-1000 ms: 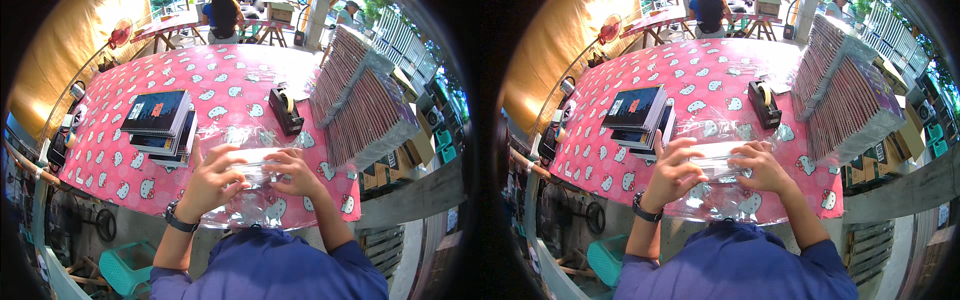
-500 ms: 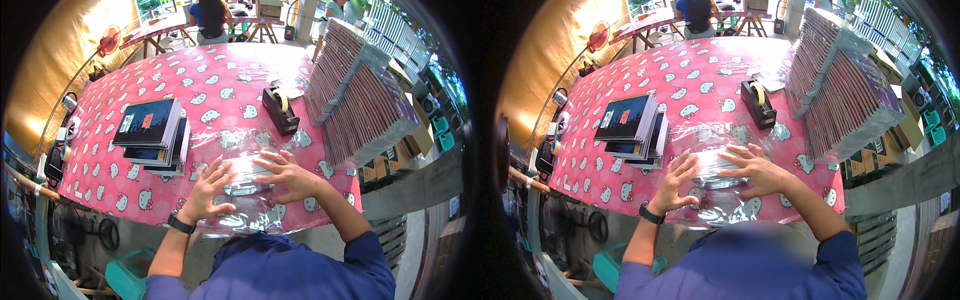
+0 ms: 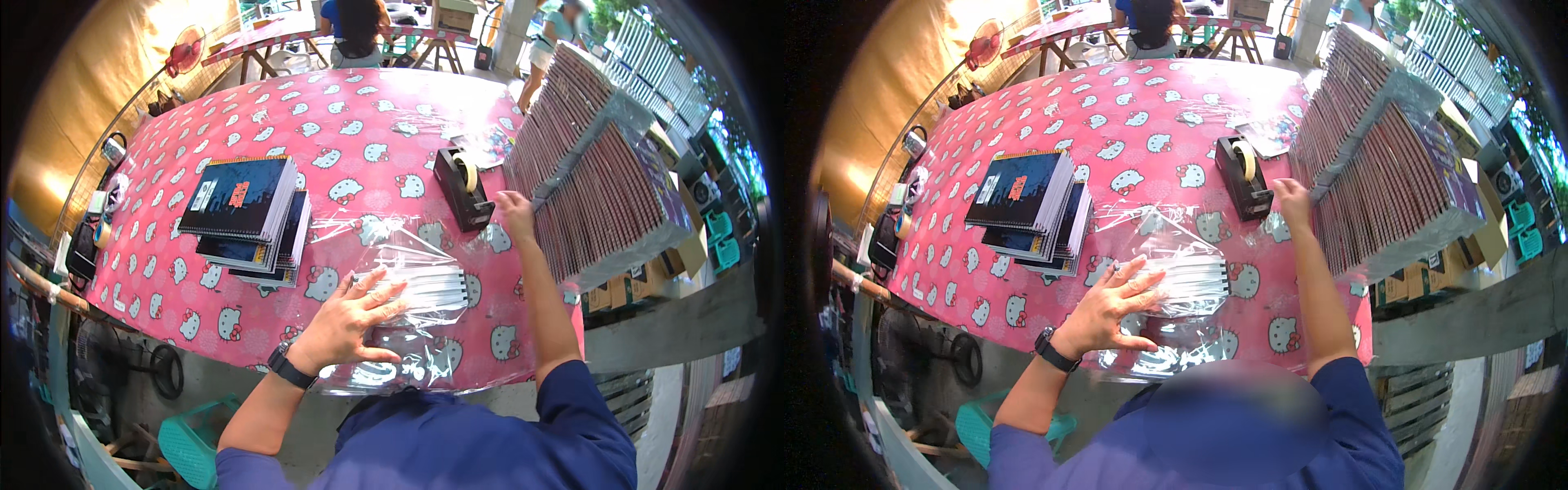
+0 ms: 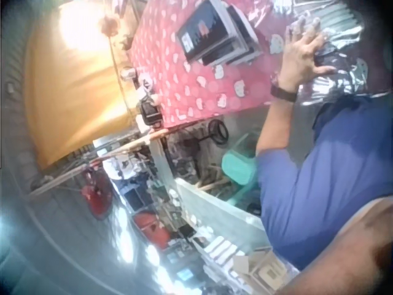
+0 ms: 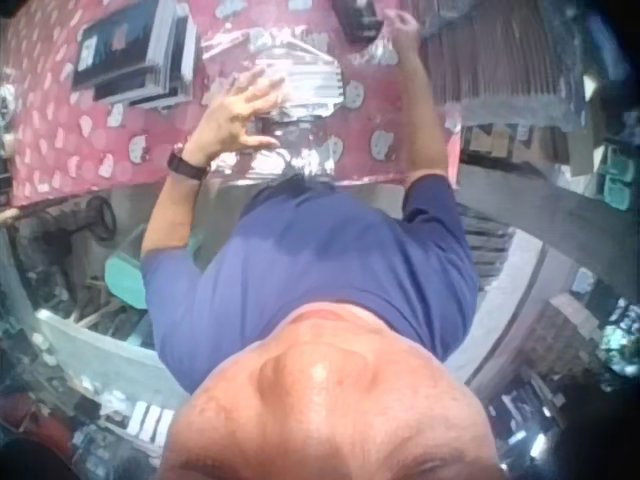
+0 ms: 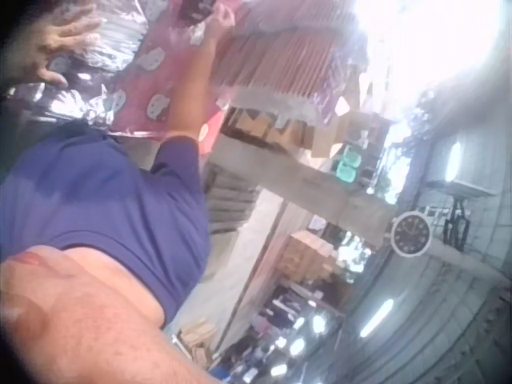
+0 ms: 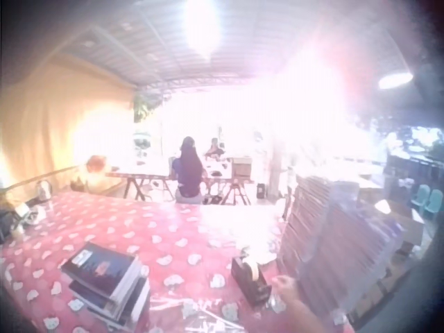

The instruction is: The person places notebooks into plastic bags, folds the bags, and seals them using a tape dispenser.

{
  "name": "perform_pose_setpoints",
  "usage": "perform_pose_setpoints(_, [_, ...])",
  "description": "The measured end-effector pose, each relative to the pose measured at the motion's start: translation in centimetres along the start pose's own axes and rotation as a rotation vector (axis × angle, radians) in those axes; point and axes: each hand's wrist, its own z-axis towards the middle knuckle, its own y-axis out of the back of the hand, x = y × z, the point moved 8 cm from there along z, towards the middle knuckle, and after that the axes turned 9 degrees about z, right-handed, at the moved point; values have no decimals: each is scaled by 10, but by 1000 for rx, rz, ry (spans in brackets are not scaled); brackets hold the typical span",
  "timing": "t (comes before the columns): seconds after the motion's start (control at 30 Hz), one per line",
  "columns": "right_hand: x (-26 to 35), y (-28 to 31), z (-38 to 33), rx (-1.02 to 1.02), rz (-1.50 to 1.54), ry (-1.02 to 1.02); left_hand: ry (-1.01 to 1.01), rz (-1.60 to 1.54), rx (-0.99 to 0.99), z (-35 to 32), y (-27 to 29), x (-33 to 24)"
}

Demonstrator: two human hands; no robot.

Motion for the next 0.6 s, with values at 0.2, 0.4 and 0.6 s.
perform_pose_setpoints(0.2, [-58,-9,40,13,-400,-208,1,-29,15,-3,-2,4])
perform_pose_setpoints(0.4, [-14,-33,-1,-24,-180,191,35,-14,46,-14,0,7])
perform_pose_setpoints(0.6, [-120,-26,-66,449,715,-925,-39,-90,21,8,-3,-3])
